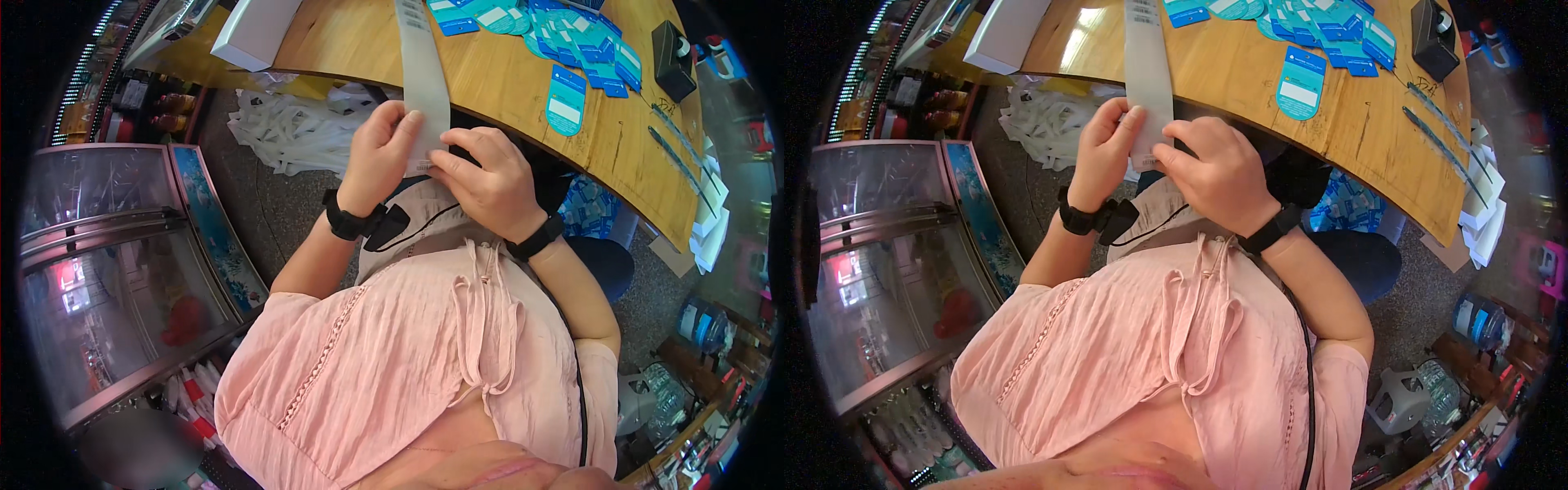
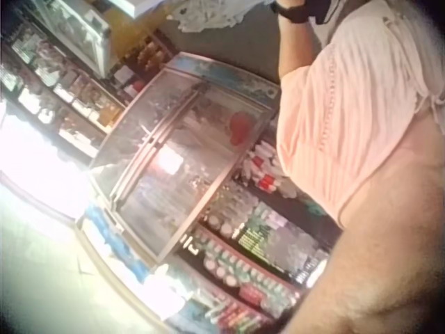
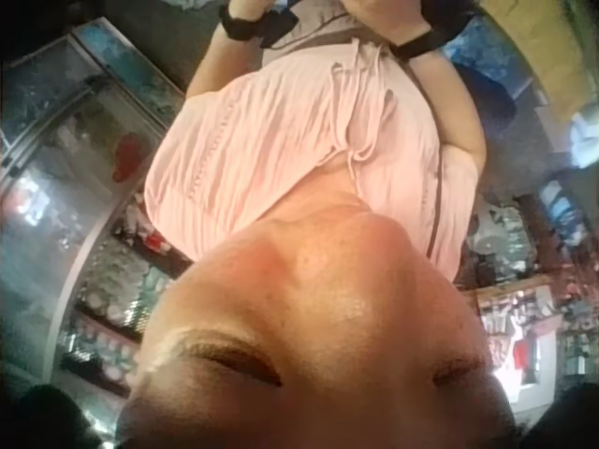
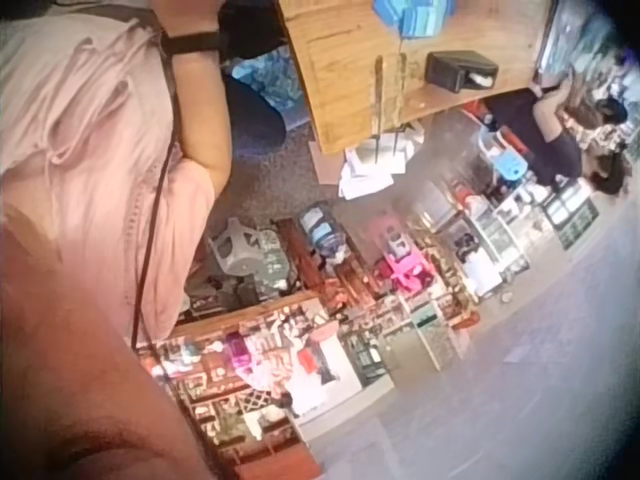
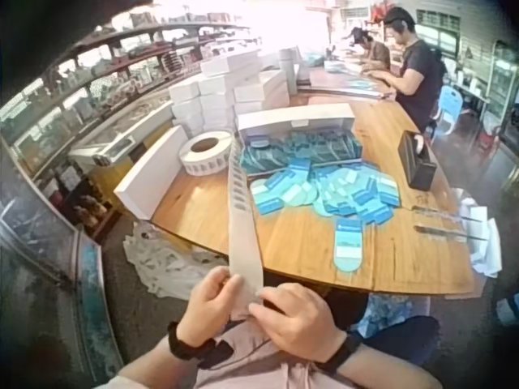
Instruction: Apply barcode stickers to a series of small blue cards at a workbench.
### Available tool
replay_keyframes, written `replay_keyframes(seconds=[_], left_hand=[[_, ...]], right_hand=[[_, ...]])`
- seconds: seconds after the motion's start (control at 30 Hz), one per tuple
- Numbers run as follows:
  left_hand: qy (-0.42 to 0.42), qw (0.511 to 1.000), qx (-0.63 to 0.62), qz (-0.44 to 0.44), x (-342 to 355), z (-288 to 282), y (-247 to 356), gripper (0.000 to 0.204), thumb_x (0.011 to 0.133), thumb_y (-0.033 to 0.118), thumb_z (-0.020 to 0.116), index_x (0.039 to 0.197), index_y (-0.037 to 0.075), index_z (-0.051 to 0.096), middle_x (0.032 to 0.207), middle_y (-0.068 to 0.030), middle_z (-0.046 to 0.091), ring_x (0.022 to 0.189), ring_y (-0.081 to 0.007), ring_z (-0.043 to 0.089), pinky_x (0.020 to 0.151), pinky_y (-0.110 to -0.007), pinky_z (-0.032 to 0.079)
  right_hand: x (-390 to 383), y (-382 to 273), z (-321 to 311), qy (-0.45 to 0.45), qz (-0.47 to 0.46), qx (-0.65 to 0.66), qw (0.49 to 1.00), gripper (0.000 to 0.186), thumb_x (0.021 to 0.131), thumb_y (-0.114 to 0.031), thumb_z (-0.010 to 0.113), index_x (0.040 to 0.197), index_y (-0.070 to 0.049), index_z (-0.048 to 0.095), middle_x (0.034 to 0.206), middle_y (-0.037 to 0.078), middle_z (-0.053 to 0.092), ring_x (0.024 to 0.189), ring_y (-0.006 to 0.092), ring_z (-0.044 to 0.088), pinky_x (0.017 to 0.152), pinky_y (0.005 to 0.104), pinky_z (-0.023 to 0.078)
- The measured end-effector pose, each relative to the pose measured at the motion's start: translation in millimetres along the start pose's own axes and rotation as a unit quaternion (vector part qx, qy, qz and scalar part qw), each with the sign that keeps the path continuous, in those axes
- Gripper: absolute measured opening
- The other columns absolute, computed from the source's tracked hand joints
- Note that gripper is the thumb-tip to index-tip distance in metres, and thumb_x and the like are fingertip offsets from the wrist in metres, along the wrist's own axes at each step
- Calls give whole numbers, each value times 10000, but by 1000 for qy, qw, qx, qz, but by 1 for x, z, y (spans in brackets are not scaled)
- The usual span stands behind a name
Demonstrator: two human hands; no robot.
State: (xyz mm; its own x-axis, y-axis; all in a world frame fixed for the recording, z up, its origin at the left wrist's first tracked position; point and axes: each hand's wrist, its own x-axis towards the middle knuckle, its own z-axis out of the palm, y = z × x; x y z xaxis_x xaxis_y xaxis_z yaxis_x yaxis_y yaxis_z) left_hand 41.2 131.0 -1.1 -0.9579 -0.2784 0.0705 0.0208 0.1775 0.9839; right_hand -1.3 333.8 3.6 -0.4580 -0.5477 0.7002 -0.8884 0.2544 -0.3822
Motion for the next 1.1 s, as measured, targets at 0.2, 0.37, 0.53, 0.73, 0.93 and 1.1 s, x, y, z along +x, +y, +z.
replay_keyframes(seconds=[0.2,0.37,0.53,0.73,0.93,1.1], left_hand=[[15,999,29,-2,3,-3,-8,250,1064,204,713,1176,-13,663,932,-37,704,820,-103,617,733,-290,517],[161,928,204,267,10,-11,9,226,951,116,782,1144,42,691,908,-81,710,854,-272,674,822,-378,517],[-192,924,192,270,-5,3,57,78,950,47,737,1012,9,709,928,-126,702,855,-291,676,777,-379,533],[-220,901,170,332,11,28,54,60,947,12,726,982,-4,681,903,-117,679,801,-271,647,734,-360,514],[-150,941,105,286,19,52,56,67,936,28,740,950,3,680,844,-115,650,743,-282,635,658,-378,503],[-164,936,75,301,29,66,52,80,939,50,759,974,6,702,826,-113,651,714,-274,638,640,-373,497]], right_hand=[[-6,0,-4,7,-10,78,997,195,792,-13,844,962,-63,763,1058,78,724,970,307,698,832,398,590],[-8,-8,-36,-2,212,184,960,120,890,-13,827,990,-34,764,942,52,734,868,195,699,787,313,562],[-8,-8,-65,-67,390,303,867,126,995,-64,791,1081,17,747,956,-9,736,849,43,645,771,227,528],[-12,-10,-85,-27,458,325,827,229,1027,-59,751,1239,24,726,1091,46,767,944,71,681,821,236,559],[-21,0,-89,104,460,378,797,341,995,-29,788,1320,24,700,1123,45,771,989,86,710,856,234,580],[-18,3,-93,103,462,313,823,168,999,-19,775,1156,24,738,964,54,752,800,100,711,747,244,602]])
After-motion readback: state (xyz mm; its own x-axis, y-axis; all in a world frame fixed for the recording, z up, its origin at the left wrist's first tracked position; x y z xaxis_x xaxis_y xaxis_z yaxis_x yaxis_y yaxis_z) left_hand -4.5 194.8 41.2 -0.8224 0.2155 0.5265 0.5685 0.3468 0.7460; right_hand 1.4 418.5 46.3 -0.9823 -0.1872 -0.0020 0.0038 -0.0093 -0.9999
